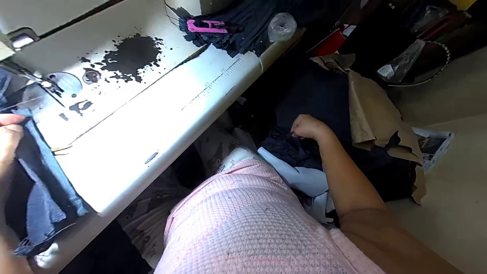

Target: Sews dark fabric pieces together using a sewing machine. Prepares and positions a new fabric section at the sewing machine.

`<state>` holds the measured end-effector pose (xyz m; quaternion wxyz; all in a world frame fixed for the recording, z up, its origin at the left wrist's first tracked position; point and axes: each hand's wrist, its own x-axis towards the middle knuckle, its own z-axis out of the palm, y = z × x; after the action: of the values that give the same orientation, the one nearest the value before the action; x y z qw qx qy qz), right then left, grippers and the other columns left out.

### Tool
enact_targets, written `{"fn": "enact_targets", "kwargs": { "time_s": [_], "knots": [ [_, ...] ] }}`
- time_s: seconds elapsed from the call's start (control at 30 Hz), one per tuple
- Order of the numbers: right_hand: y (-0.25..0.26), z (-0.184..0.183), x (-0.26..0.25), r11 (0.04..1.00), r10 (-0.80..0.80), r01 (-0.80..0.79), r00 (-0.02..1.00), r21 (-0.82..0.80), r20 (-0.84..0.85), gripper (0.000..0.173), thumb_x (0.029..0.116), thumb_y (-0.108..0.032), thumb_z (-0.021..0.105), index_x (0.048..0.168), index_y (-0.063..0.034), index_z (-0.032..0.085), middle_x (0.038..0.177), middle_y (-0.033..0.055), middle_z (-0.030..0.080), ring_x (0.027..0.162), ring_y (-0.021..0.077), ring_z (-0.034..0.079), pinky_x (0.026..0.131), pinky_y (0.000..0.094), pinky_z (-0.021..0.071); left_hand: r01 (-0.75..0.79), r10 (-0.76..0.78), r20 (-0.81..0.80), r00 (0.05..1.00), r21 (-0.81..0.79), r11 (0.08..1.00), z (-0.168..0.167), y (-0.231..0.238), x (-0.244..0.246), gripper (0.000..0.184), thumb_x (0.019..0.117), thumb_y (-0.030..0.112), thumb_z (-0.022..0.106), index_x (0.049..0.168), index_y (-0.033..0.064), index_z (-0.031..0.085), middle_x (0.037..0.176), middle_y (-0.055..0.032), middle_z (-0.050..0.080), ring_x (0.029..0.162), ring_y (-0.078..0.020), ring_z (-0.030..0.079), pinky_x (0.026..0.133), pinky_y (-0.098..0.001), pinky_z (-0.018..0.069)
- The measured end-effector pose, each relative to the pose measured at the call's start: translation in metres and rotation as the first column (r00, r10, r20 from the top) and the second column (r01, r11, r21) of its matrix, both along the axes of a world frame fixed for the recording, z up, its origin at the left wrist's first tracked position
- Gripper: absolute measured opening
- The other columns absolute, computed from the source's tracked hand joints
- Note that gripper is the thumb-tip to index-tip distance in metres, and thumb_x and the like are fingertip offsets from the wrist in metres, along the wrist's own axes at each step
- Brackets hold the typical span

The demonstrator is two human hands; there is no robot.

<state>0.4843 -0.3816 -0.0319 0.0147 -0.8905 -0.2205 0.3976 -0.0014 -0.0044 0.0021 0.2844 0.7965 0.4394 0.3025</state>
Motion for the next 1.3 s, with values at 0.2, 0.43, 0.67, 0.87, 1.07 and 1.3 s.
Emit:
{"fn": "enact_targets", "kwargs": {
  "time_s": [0.2,0.43,0.67,0.87,1.07,1.3],
  "knots": [
    [0.035,0.092,-0.043,0.685,-0.137,0.098,0.991,0.722,-0.004,0.022,0.1032,-0.008,0.056,0.118,0.0062,0.064,0.094,0.0122,0.067,0.073,0.0126,0.063,0.069,0.0338,0.0569,-0.027,0.059,-0.169,0.984,0.186,0.982,0.011,-0.004,-0.004,0.04,0.098,0.033,0.052,0.114,0.0029,0.072,0.111,-0.0225,0.071,0.098,-0.03,0.069,0.088,-0.0512,0.0532],
    [0.137,0.143,-0.161,-0.298,-0.078,-0.449,0.891,0.842,0.448,0.015,0.1031,-0.005,0.05,0.113,0.0034,0.058,0.095,-0.0047,0.065,0.082,-0.0059,0.06,0.074,0.0174,0.0539,-0.091,0.121,-0.123,0.985,0.229,0.969,0.049,-0.043,0.03,0.026,0.0958,0.01,0.056,0.106,-0.0005,0.077,0.106,-0.024,0.073,0.099,-0.0358,0.07,0.091,-0.0533,0.0537],
    [0.181,0.028,-0.261,-0.459,0.608,-0.437,0.481,0.774,0.632,0.022,0.0961,-0.005,0.055,0.1,-0.0024,0.077,0.108,0.0125,0.078,0.111,0.0265,0.073,0.102,0.045,0.056,-0.139,0.145,-0.007,0.989,0.252,0.958,0.036,-0.041,0.034,0.019,0.0928,0.005,0.06,0.099,0.001,0.078,0.096,-0.0157,0.072,0.088,-0.0229,0.069,0.083,-0.039,0.0565],
    [0.206,0.055,-0.232,-0.426,0.833,-0.44,0.15,0.79,0.533,0.025,0.098,0.001,0.051,0.107,0.0016,0.074,0.123,0.0122,0.073,0.128,0.0274,0.064,0.11,0.0407,0.0493,-0.14,0.147,-0.011,0.989,0.256,0.957,0.034,-0.04,0.038,0.019,0.0921,0.003,0.059,0.097,0.0006,0.077,0.093,-0.0146,0.071,0.083,-0.0206,0.068,0.078,-0.0359,0.0556],
    [0.261,0.076,-0.241,-0.858,0.457,-0.337,-0.16,0.387,0.875,0.028,0.0855,0.004,0.063,0.099,-0.0145,0.08,0.104,0.0098,0.074,0.107,0.0294,0.065,0.092,0.0451,0.0503,-0.148,0.154,0.0,0.988,0.276,0.95,0.034,-0.041,0.037,0.018,0.0923,0.004,0.06,0.097,0.0018,0.078,0.092,-0.0129,0.07,0.082,-0.0185,0.067,0.076,-0.0335,0.055],
    [0.21,0.071,-0.228,-0.154,0.383,-0.799,0.494,0.582,0.78,0.031,0.0941,-0.022,0.069,0.112,0.003,0.074,0.112,0.0204,0.073,0.113,0.0373,0.067,0.103,0.0526,0.0505,-0.167,0.172,-0.137,0.976,0.05,0.985,0.059,-0.043,0.036,0.02,0.0969,0.007,0.063,0.109,0.0017,0.078,0.104,-0.0172,0.075,0.096,-0.0263,0.071,0.091,-0.0449,0.0552]
  ]
}}
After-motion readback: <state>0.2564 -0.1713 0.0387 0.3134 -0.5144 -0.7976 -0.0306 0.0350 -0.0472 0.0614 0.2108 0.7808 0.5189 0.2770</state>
